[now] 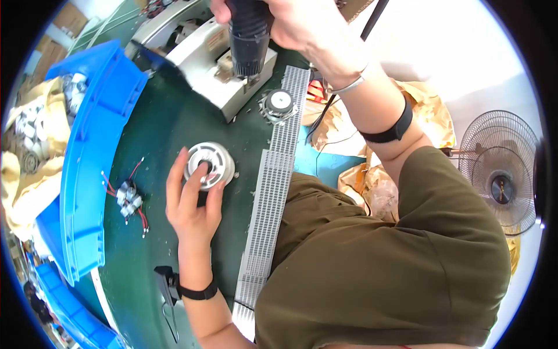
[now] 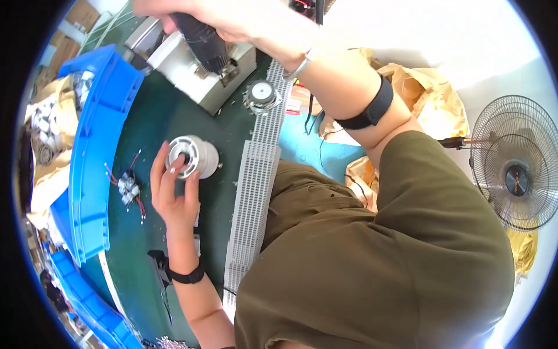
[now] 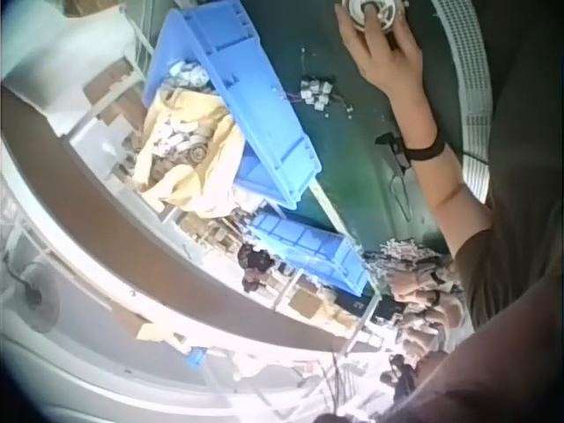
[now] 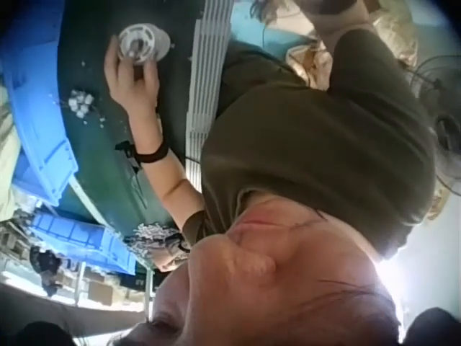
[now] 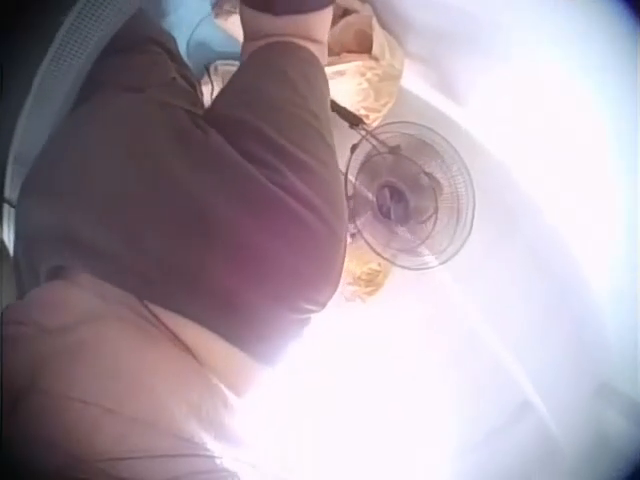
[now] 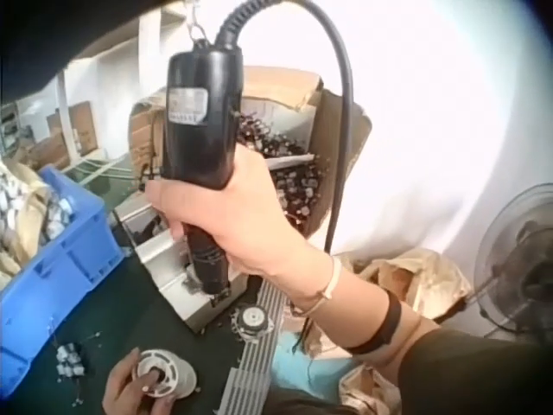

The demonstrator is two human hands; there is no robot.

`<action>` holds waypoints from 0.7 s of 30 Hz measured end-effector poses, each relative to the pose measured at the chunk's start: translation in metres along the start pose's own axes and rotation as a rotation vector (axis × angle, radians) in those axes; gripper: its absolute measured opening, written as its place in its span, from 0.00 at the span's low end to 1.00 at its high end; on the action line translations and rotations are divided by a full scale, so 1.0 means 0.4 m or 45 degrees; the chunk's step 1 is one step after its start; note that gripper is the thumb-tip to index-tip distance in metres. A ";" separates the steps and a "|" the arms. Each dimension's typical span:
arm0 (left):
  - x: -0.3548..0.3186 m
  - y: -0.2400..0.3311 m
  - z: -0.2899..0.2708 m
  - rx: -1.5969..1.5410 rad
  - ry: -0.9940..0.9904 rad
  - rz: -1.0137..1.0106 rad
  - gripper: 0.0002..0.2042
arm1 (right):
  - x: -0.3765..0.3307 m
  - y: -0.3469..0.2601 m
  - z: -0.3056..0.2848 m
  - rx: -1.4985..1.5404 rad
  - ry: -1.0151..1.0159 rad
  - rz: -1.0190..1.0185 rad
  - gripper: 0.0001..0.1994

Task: Assembling electronic components into a housing using an electric screwdriver.

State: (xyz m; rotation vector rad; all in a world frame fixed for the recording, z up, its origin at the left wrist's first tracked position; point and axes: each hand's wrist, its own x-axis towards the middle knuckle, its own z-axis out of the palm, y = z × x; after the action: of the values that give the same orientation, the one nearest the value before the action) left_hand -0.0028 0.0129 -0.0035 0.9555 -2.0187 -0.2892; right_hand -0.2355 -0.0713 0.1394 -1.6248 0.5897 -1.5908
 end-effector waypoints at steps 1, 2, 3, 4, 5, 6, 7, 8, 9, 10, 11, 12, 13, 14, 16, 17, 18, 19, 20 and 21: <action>0.000 0.001 -0.002 -0.013 -0.009 0.005 0.15 | -0.012 0.018 -0.022 -0.009 0.019 -0.045 0.03; 0.000 0.003 -0.004 -0.021 -0.018 0.010 0.15 | -0.018 0.017 -0.030 -0.015 0.029 -0.044 0.03; 0.000 0.003 -0.004 -0.015 -0.008 0.020 0.15 | -0.023 0.018 -0.034 0.001 0.077 -0.054 0.03; 0.000 0.001 -0.004 -0.007 0.002 0.028 0.15 | -0.027 0.020 -0.038 0.019 0.123 -0.064 0.03; 0.001 0.001 -0.003 -0.035 0.003 0.027 0.15 | -0.026 0.014 -0.045 0.019 0.117 -0.096 0.03; 0.003 0.001 -0.002 -0.038 -0.005 0.027 0.15 | -0.025 0.011 -0.052 0.018 0.124 -0.092 0.03; 0.004 0.001 -0.001 -0.033 -0.012 0.028 0.15 | -0.025 0.009 -0.058 0.059 0.131 -0.095 0.02; 0.005 -0.001 -0.001 -0.021 -0.017 0.026 0.15 | -0.022 0.014 -0.061 0.109 0.134 -0.098 0.02; 0.004 -0.002 -0.001 -0.017 -0.021 0.022 0.15 | -0.020 0.022 -0.066 0.102 0.122 -0.125 0.02; 0.003 -0.004 -0.001 -0.027 -0.022 0.023 0.15 | -0.021 0.027 -0.068 0.106 0.124 -0.122 0.02; 0.002 -0.005 -0.001 -0.036 -0.022 0.023 0.15 | -0.021 0.031 -0.067 0.101 0.130 -0.122 0.03; 0.001 -0.004 -0.002 -0.033 -0.023 0.018 0.15 | -0.021 0.034 -0.066 0.095 0.136 -0.122 0.03; 0.000 -0.003 -0.003 -0.023 -0.024 0.025 0.15 | -0.023 0.032 -0.063 0.099 0.135 -0.118 0.03; 0.000 -0.002 -0.003 -0.014 -0.027 0.034 0.15 | -0.024 0.025 -0.058 0.127 0.150 -0.114 0.02; -0.004 0.003 -0.003 -0.021 -0.032 0.021 0.15 | -0.030 0.019 -0.056 0.156 0.168 -0.102 0.02; -0.007 0.006 -0.005 -0.025 -0.032 0.008 0.15 | -0.032 0.020 -0.056 0.084 0.145 -0.113 0.02; -0.008 0.007 -0.006 -0.024 -0.036 -0.003 0.15 | -0.035 0.021 -0.055 0.012 0.121 -0.121 0.02; -0.008 0.006 -0.007 0.003 -0.035 0.025 0.15 | -0.038 0.023 -0.057 0.018 0.120 -0.107 0.02; -0.008 0.006 -0.007 0.023 -0.037 0.055 0.15 | -0.043 0.020 -0.059 -0.066 0.078 -0.140 0.02; -0.008 0.005 -0.007 0.012 -0.039 0.053 0.15 | -0.048 0.015 -0.058 -0.149 0.034 -0.169 0.02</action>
State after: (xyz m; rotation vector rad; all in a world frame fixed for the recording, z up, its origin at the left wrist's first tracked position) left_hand -0.0009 0.0169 -0.0027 0.9189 -2.0668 -0.2729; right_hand -0.2590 -0.0646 0.1209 -1.7631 0.6102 -1.7038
